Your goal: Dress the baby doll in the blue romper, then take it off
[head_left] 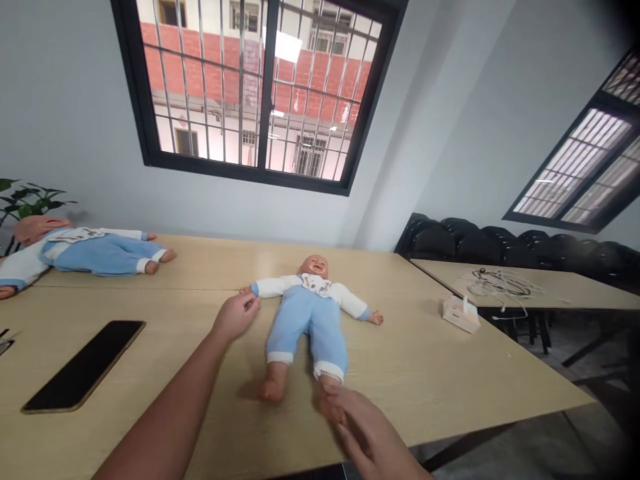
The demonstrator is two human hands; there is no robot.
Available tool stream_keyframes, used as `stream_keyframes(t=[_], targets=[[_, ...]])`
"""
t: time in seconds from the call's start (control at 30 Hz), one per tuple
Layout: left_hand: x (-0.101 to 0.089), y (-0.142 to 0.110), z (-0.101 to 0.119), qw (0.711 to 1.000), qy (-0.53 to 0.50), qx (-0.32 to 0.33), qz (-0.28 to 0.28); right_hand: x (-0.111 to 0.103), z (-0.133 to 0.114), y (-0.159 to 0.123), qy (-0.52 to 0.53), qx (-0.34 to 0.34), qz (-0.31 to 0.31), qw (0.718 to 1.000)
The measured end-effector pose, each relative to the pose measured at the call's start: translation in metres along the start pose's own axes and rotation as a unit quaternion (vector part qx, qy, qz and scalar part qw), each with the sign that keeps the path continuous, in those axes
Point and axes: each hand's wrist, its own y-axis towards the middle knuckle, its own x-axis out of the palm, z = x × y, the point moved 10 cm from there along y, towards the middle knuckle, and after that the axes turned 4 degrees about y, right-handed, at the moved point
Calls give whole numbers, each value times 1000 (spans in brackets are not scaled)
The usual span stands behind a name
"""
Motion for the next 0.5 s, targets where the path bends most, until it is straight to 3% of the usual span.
stream_keyframes(t=[0.17,0.27,0.33,0.5], targets=[[0,2,8,999,19,18,42,-13,2,-38,-1,9,-7,1000],[-1,20,12,998,-16,9,66,-13,7,-50,3,8,-15,1000],[13,40,12,997,-65,4,35,-11,10,-51,-1,3,-22,1000],[74,84,18,983,-136,23,-122,-7,12,-45,-17,-11,-65,998]])
